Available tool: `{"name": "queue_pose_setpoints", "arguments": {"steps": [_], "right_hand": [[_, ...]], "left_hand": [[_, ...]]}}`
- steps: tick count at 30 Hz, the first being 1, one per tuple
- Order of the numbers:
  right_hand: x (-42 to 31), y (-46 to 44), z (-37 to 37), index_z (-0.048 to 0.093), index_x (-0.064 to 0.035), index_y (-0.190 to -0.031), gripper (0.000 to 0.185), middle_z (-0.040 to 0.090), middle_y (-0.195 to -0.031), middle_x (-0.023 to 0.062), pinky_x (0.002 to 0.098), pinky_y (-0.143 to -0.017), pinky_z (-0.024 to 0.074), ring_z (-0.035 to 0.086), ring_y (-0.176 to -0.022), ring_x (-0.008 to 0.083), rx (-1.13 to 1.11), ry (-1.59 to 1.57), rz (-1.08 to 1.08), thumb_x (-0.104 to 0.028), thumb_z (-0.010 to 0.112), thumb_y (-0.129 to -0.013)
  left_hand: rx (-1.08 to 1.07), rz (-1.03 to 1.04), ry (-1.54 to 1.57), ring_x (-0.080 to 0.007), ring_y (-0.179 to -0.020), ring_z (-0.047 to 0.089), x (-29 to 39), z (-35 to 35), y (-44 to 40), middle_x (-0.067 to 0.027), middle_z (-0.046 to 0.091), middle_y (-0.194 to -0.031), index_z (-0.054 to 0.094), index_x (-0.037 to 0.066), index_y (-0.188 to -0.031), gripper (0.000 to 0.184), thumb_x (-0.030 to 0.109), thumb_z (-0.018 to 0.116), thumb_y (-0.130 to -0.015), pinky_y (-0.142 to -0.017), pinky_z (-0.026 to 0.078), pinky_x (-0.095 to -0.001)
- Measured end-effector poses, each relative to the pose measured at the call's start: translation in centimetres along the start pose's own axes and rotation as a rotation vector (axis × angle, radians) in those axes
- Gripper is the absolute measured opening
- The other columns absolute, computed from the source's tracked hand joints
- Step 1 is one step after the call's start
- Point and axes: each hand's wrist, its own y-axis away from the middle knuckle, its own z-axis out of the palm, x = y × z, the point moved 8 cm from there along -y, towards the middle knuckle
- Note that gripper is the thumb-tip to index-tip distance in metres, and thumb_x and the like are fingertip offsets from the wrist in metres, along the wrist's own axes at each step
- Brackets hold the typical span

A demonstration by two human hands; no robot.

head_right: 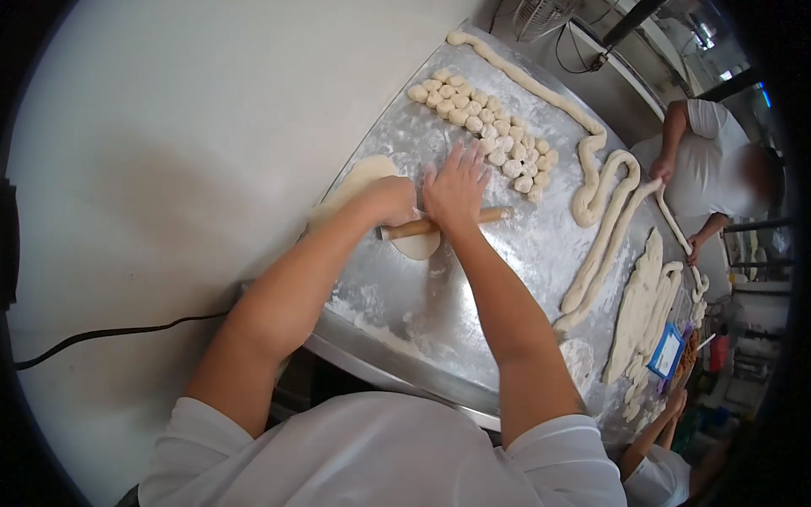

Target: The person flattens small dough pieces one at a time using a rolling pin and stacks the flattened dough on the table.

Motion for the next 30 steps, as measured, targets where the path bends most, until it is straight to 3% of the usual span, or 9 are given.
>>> {"name": "queue_pose_setpoints", "arguments": {"steps": [3,7,10,13,16,19,22,26,30], "right_hand": [[0.3,0.1,-1.0,0.044,0.0001,-0.163,0.069,0.037,-0.173,0.0273,0.0628,-0.131,0.0218,0.033,-0.16,0.0463,0.055,-0.147,0.003,-0.044,0.051,-0.11],[4.1,13.0,-3.6,0.053,-0.0003,-0.154,0.056,0.044,-0.166,0.0273,0.0662,-0.129,0.0194,0.036,-0.155,0.0489,-0.1,-0.103,-0.129,-0.033,0.055,-0.108],[6.3,19.5,-5.8,0.053,-0.0098,-0.157,0.055,0.037,-0.171,0.0262,0.0692,-0.131,0.0145,0.028,-0.158,0.0557,-0.219,-0.094,-0.171,-0.031,0.06,-0.106],[7.3,21.3,-6.8,0.051,-0.0035,-0.156,0.057,0.038,-0.169,0.028,0.0698,-0.131,0.0149,0.026,-0.159,0.0572,-0.253,-0.125,-0.179,-0.028,0.059,-0.105],[7.3,21.1,-6.6,0.049,-0.0057,-0.16,0.061,0.036,-0.171,0.0274,0.071,-0.13,0.0156,0.026,-0.159,0.0576,-0.269,-0.089,-0.222,-0.032,0.059,-0.106],[6.1,17.0,-5.3,0.046,-0.0088,-0.165,0.066,0.031,-0.175,0.0275,0.0709,-0.13,0.0152,0.027,-0.16,0.0555,-0.312,-0.014,-0.239,-0.041,0.055,-0.109],[2.7,9.0,-2.8,0.039,-0.0085,-0.17,0.072,0.027,-0.178,0.0266,0.0691,-0.132,0.0141,0.026,-0.163,0.0495,-0.3,0.08,-0.136,-0.051,0.044,-0.112],[0.4,1.2,0.2,0.034,-0.0069,-0.172,0.075,0.028,-0.178,0.0266,0.0662,-0.133,0.0151,0.026,-0.164,0.0472,-0.135,0.035,-0.037,-0.05,0.046,-0.111],[1.9,4.8,-2.1,0.039,-0.002,-0.166,0.072,0.032,-0.176,0.0258,0.0658,-0.132,0.0153,0.028,-0.162,0.0491,-0.077,-0.191,-0.062,-0.045,0.051,-0.11]], "left_hand": [[-0.004,-0.026,0.082,-0.041,-0.093,0.078,0.4,-1.7,1.6,-0.0238,0.08,-0.1,0.085,0.002,-0.096,0.031,0.031,0.083,-0.084,-0.085,0.061,-0.0483],[-0.02,0.097,-0.018,-0.0379,-0.1,0.079,2.1,-0.7,1.2,-0.0242,0.081,-0.103,0.083,-0.001,-0.101,0.036,0.031,0.086,-0.085,-0.09,0.061,-0.0457],[-0.056,0.226,0.147,-0.0328,-0.09,0.08,4.5,-1.4,1.9,-0.0215,0.082,-0.099,0.082,-0.003,-0.099,0.036,0.03,0.088,-0.086,-0.083,0.063,-0.0432],[-0.165,0.174,0.535,-0.0277,-0.076,0.079,5.2,-1.2,3.0,-0.017,0.082,-0.088,0.083,-0.003,-0.096,0.03,0.027,0.086,-0.09,-0.072,0.063,-0.0399],[-0.324,0.016,0.203,-0.0242,-0.066,0.077,2.6,2.2,1.1,-0.0127,0.08,-0.076,0.083,0.0,-0.089,0.026,0.026,0.084,-0.093,-0.063,0.061,-0.037],[-0.32,-0.023,0.23,-0.0233,-0.066,0.077,1.3,2.6,1.1,-0.0115,0.079,-0.072,0.084,0.003,-0.084,0.024,0.026,0.083,-0.093,-0.066,0.062,-0.0371],[-0.308,-0.013,0.138,-0.0283,-0.069,0.077,0.9,3.3,-0.2,-0.015,0.08,-0.078,0.084,0.002,-0.084,0.025,0.027,0.085,-0.089,-0.068,0.062,-0.0408],[-0.139,0.028,0.047,-0.033,-0.086,0.081,1.2,0.4,1.2,-0.0228,0.082,-0.094,0.084,-0.001,-0.088,0.028,0.027,0.085,-0.083,-0.076,0.063,-0.0451],[-0.105,0.028,0.009,-0.0361,-0.097,0.081,1.2,0.2,0.8,-0.0272,0.081,-0.104,0.084,-0.001,-0.093,0.029,0.025,0.083,-0.08,-0.085,0.064,-0.0447]]}}
